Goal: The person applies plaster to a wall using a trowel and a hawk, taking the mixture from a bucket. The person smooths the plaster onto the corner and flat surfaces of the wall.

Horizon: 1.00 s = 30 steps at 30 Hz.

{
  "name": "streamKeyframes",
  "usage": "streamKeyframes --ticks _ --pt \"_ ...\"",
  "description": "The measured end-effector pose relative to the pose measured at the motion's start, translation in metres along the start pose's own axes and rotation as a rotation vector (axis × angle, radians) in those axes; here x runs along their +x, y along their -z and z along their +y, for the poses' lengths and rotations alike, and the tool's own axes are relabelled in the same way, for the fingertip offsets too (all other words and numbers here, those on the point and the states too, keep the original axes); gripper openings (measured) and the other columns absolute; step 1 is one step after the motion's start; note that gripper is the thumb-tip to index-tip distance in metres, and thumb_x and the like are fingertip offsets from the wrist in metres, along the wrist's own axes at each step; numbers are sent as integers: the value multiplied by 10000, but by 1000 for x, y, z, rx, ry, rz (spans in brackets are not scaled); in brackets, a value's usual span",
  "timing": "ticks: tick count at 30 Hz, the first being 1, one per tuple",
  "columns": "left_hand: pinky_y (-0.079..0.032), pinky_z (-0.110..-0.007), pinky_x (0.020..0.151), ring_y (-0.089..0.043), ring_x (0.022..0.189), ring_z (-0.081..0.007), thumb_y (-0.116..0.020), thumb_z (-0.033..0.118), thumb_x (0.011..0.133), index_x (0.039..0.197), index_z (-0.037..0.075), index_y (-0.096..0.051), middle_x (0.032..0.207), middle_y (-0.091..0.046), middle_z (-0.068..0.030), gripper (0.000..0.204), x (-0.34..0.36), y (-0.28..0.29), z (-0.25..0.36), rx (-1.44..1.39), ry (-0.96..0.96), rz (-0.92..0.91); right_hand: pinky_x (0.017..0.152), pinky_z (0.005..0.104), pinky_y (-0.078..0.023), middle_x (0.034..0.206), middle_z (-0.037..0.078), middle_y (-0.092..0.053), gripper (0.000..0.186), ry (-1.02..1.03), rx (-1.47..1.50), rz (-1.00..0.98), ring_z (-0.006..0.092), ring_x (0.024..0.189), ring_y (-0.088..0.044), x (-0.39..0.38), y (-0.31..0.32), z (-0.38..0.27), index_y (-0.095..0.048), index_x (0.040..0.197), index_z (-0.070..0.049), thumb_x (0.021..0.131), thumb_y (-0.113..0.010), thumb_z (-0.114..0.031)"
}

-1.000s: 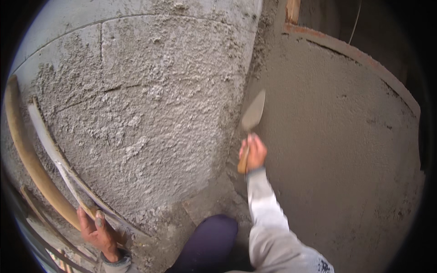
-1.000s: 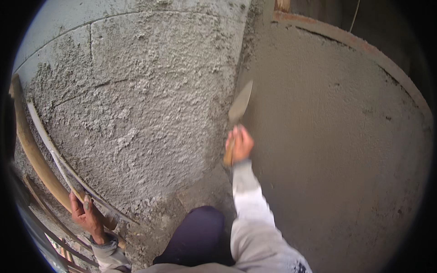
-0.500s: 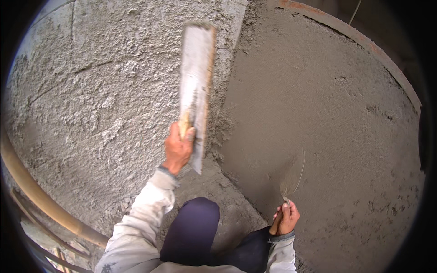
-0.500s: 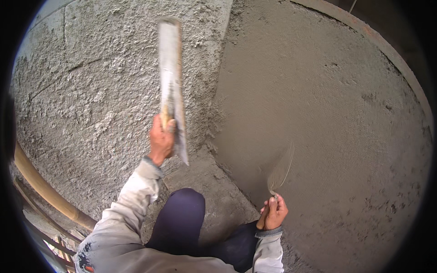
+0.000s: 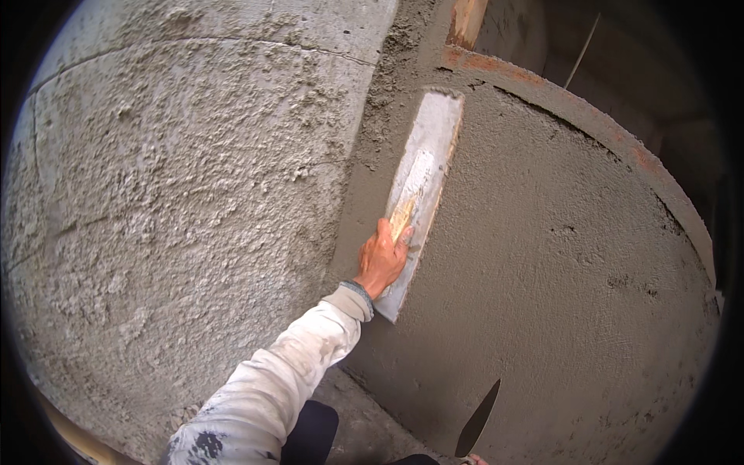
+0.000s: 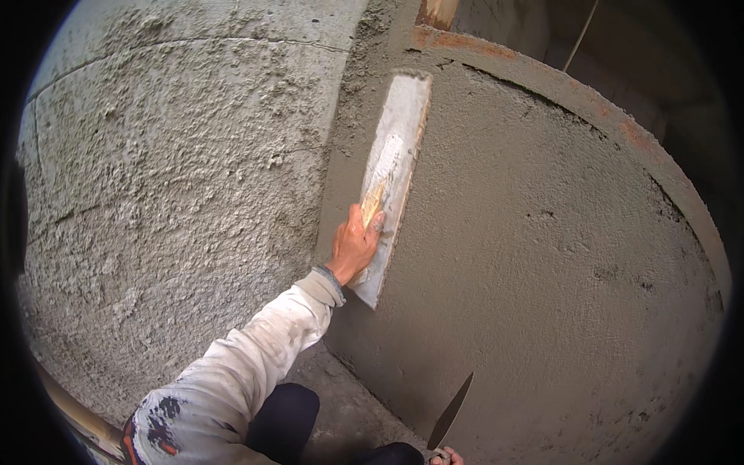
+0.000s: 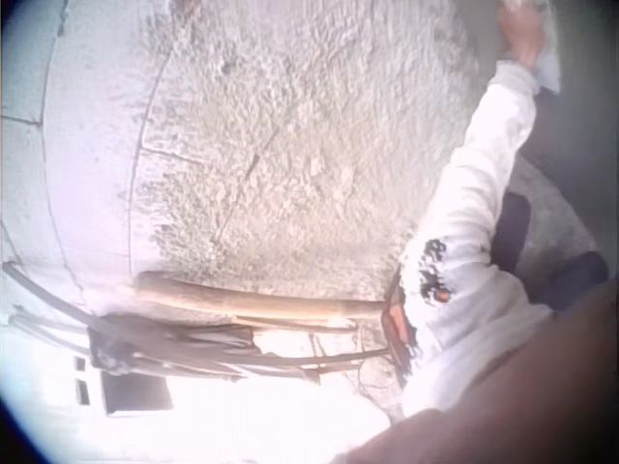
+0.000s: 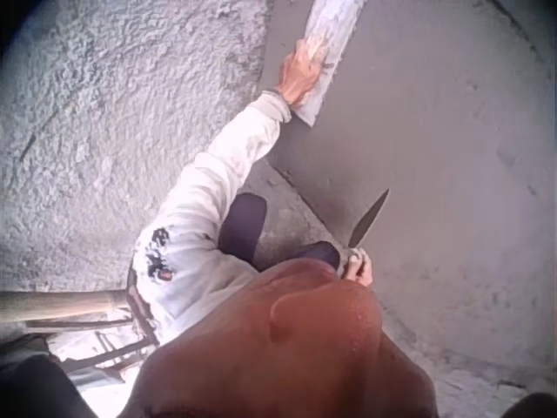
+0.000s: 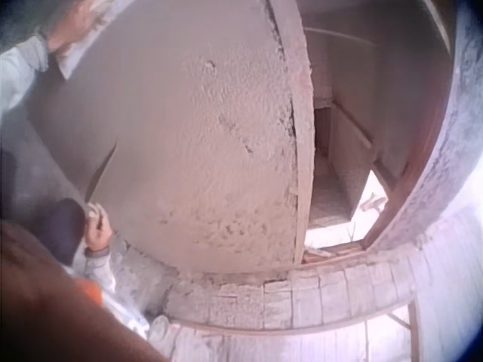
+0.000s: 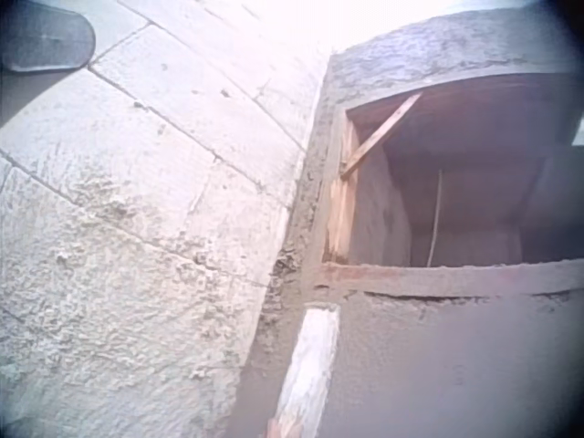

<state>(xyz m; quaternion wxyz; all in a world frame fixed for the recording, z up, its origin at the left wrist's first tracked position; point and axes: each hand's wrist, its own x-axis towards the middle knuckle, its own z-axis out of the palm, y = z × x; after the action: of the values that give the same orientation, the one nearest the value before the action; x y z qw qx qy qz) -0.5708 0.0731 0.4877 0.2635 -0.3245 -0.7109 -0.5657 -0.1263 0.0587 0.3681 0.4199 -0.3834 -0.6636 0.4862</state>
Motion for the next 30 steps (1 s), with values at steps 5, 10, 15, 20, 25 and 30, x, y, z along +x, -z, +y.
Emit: streamKeyframes --ticks 5,10,15,20,25,30 --pt "-469 -439 487 -607 533 -338 -429 414 946 886 -19 -459 625 -595 -224 439 143 35 50 99 -118 116 719 238 -480 904 60 -658 276 -24 -52 94 124 798 -588 -12 -4 -27 -593 1123 11 890 -596 -137" --pt "-519 -444 730 -649 815 -349 -471 445 864 936 74 -653 847 -646 -244 420 384 81 99 326 -307 341 784 276 -496 951 119 -653 261 36 -67 85 166 867 -605 -17 -26 -40 -582 1107 61 893 -581 -89" --pt "-485 -503 731 -595 898 -453 -426 433 892 860 -80 -621 881 -611 -321 550 365 87 111 306 -426 125 751 285 -503 950 128 -658 248 168 -149 92 184 829 -618 -13 -48 -38 -575 1113 70 905 -542 -59" --pt "-453 -353 466 -547 514 -200 -383 441 962 908 -20 -503 610 -556 -98 480 174 58 20 180 -113 66 749 283 -496 938 141 -666 255 235 -272 53 181 824 -622 -21 -66 -34 -570 1120 72 900 -540 -54" --pt "-346 -287 323 -417 363 -121 -387 358 980 847 60 -424 485 -435 7 329 42 21 -100 193 -222 52 765 289 -497 937 144 -667 250 353 -319 62 194 839 -627 -59 -72 -49 -569 1112 75 895 -548 -47" --pt "-326 -293 337 -394 378 -92 -388 334 982 898 15 -455 493 -412 29 337 105 43 -17 77 -71 -63 784 300 -501 970 177 -657 272 302 -329 162 205 860 -626 -86 -47 -63 -530 1136 106 896 -521 -22"
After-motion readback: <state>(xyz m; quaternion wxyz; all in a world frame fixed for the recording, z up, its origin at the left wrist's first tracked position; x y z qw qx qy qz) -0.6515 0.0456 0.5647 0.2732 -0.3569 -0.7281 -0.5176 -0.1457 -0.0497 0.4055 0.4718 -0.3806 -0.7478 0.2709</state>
